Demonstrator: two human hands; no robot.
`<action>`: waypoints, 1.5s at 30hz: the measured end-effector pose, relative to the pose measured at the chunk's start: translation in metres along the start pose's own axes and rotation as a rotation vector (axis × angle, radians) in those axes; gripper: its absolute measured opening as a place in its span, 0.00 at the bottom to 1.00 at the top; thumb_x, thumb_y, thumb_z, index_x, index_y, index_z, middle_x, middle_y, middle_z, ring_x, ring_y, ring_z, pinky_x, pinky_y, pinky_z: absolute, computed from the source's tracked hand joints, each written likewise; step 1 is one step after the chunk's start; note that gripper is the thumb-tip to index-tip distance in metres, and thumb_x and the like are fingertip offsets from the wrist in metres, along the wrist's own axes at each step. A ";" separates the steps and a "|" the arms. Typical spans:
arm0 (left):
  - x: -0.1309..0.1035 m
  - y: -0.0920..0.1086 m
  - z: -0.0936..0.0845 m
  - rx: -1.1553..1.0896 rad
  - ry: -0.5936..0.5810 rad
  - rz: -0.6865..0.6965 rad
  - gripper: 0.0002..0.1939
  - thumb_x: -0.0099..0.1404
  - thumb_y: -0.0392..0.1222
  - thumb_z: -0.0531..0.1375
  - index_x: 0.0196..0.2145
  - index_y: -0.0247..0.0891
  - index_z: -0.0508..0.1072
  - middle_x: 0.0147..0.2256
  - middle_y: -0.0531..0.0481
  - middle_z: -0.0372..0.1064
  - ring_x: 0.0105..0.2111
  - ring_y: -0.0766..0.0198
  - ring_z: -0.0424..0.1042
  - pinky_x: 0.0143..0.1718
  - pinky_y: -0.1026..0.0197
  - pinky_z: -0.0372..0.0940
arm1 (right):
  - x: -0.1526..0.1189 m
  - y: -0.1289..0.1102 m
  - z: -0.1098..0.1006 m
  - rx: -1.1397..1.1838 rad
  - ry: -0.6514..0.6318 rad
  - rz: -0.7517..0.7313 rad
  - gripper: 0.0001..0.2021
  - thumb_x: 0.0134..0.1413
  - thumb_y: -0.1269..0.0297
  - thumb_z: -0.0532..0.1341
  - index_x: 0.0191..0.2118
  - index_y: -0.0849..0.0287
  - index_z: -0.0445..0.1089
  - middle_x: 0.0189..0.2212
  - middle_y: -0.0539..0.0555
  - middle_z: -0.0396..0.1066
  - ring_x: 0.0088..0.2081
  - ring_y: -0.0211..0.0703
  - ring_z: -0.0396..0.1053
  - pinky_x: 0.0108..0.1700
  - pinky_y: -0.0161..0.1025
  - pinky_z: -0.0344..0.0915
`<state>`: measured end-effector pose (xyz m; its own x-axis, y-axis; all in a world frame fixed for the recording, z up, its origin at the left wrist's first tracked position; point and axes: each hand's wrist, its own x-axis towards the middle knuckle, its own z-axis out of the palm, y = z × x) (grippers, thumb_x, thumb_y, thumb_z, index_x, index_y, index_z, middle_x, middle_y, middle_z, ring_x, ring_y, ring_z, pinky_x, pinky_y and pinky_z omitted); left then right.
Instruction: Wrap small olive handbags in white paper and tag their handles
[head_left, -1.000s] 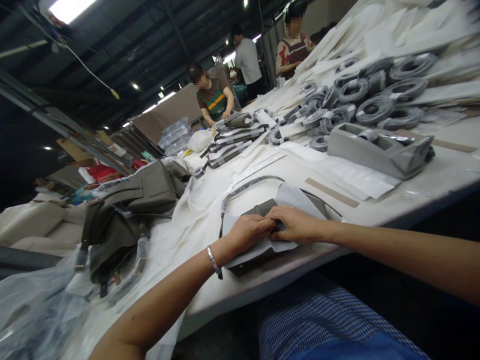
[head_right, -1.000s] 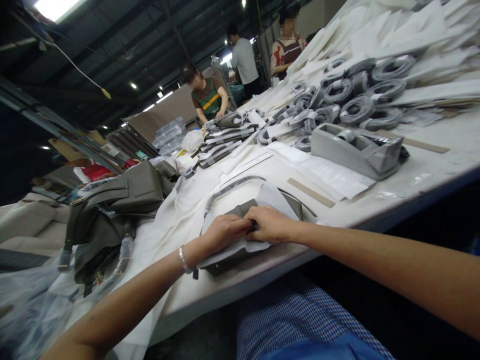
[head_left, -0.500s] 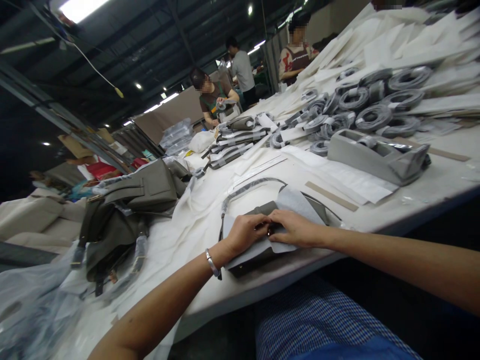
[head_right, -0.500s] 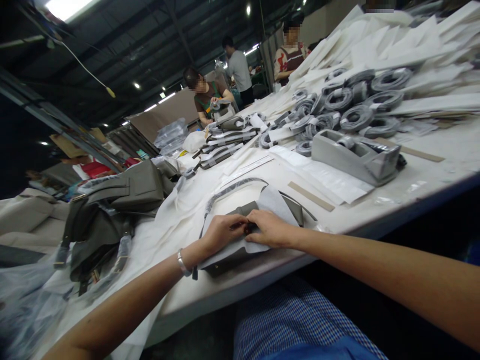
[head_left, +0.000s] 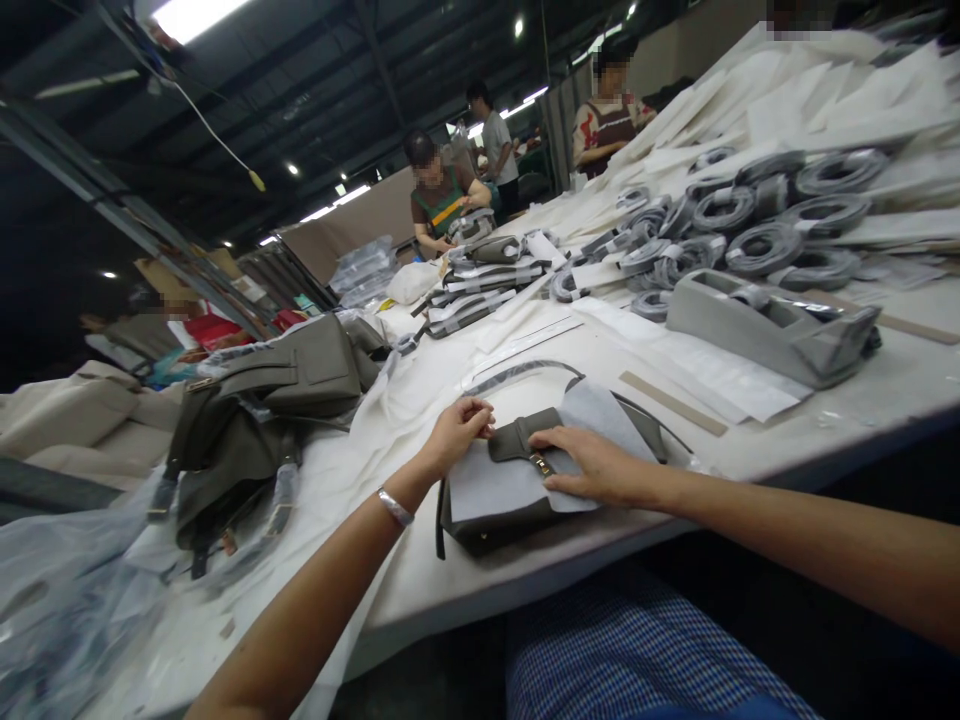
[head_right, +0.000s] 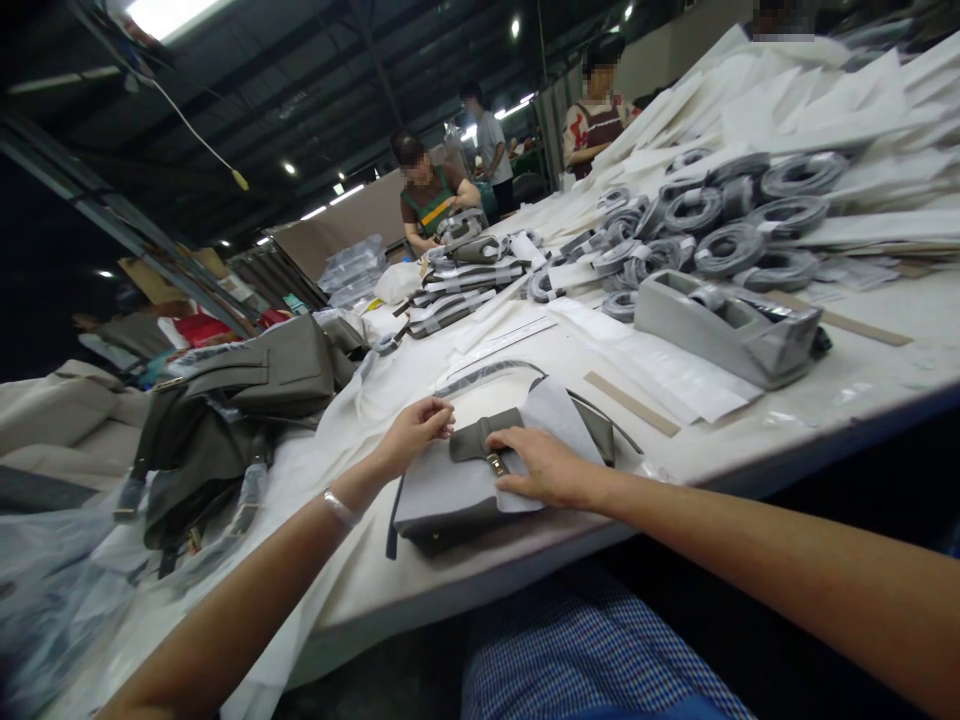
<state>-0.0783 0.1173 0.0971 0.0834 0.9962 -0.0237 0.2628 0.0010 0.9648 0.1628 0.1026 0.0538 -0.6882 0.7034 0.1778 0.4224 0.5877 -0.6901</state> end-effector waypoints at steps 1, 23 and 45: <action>-0.002 0.003 -0.009 0.001 0.022 -0.001 0.15 0.56 0.48 0.68 0.33 0.33 0.74 0.28 0.51 0.73 0.27 0.68 0.72 0.32 0.64 0.69 | -0.001 -0.001 -0.001 0.012 0.005 0.015 0.27 0.51 0.63 0.67 0.57 0.60 0.66 0.54 0.62 0.70 0.55 0.55 0.67 0.59 0.51 0.60; -0.255 0.005 -0.042 -0.008 0.229 -0.334 0.16 0.65 0.42 0.61 0.50 0.41 0.77 0.54 0.46 0.73 0.57 0.57 0.69 0.61 0.53 0.59 | 0.004 0.024 0.009 -0.080 -0.008 -0.098 0.17 0.55 0.51 0.58 0.45 0.53 0.72 0.47 0.60 0.74 0.49 0.58 0.71 0.53 0.54 0.65; -0.288 -0.077 -0.014 0.043 0.647 -0.279 0.11 0.51 0.45 0.52 0.19 0.37 0.67 0.23 0.49 0.65 0.22 0.67 0.62 0.24 0.63 0.56 | 0.022 0.110 0.051 0.021 0.182 -0.222 0.15 0.50 0.44 0.62 0.44 0.37 0.74 0.45 0.53 0.78 0.47 0.60 0.75 0.49 0.59 0.73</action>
<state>-0.1363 -0.1686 0.0333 -0.5773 0.8110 -0.0950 0.2306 0.2735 0.9338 0.1640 0.1619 -0.0537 -0.6446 0.6196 0.4479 0.2591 0.7283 -0.6344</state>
